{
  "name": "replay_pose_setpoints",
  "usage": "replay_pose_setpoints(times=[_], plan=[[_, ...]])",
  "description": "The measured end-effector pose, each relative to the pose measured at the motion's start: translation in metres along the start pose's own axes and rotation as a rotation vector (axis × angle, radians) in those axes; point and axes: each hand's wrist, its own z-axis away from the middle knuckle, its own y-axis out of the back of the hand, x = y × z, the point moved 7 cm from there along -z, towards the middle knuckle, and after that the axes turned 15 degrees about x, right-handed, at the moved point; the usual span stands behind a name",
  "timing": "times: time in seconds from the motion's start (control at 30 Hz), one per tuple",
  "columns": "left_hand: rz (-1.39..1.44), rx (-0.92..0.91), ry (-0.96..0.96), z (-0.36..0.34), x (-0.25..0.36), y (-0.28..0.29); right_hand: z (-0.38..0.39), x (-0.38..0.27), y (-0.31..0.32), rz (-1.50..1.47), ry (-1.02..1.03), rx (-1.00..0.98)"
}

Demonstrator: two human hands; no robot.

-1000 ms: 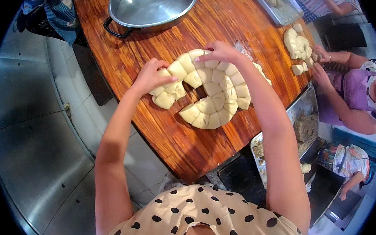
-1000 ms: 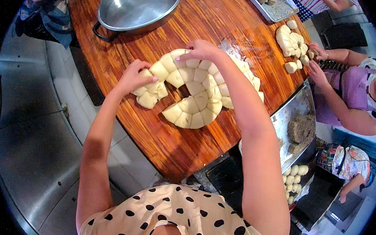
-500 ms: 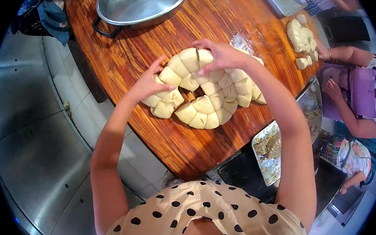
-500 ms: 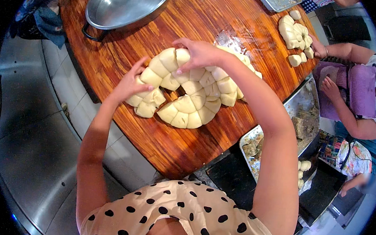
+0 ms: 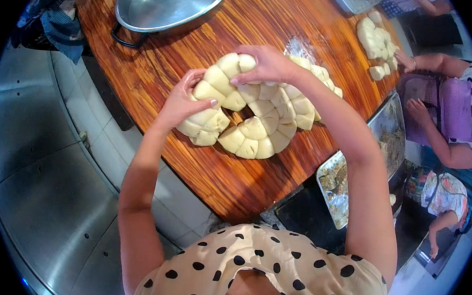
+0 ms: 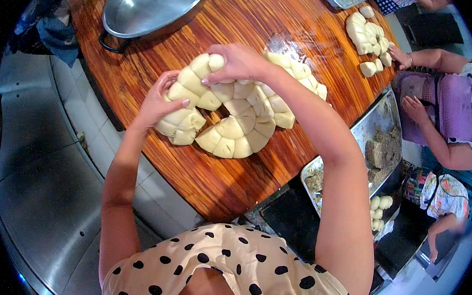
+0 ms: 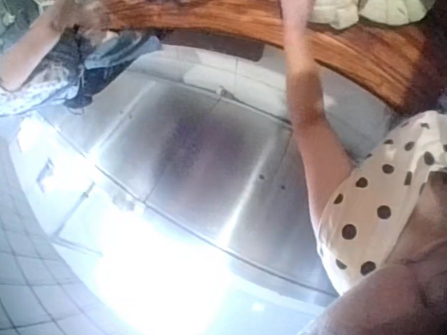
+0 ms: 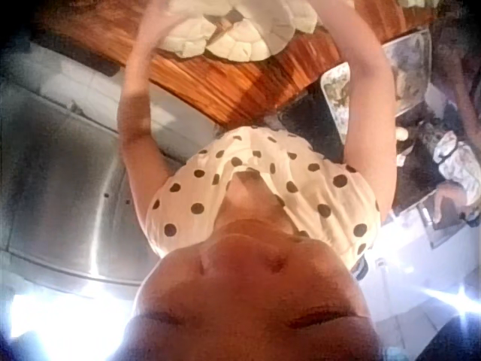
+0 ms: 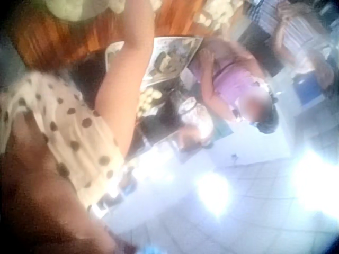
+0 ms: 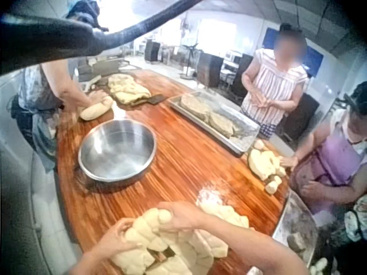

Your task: The person prepares filled buns by flattening dough portions, placing a savory filling inside, and sealing them into balls. They also move and arrange larger braided dough pieces on the work surface.

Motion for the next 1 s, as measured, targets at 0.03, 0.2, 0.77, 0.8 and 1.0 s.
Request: replay_pose_setpoints(times=[0.03, 0.2, 0.77, 0.8, 1.0], plan=[[-0.021, 0.015, -0.029, 0.001, 0.011, 0.001, 0.000, -0.007, 0.008, -0.021, 0.029, 0.050], [-0.155, 0.090, -0.161, 0.003, 0.065, 0.004, 0.006, -0.049, 0.048, 0.020, 0.123, 0.187], [-0.259, -0.700, -0.357, 0.154, 0.161, -0.244, 0.402, -0.089, 0.148, -0.106, -0.420, 0.826], [-0.204, -0.785, -0.344, 0.175, 0.151, -0.273, 0.445, -0.084, 0.140, -0.129, -0.530, 0.862], [-0.144, -1.257, -0.087, 0.322, 0.019, -0.425, 0.683, -0.045, 0.026, -0.490, -1.156, 1.106]])
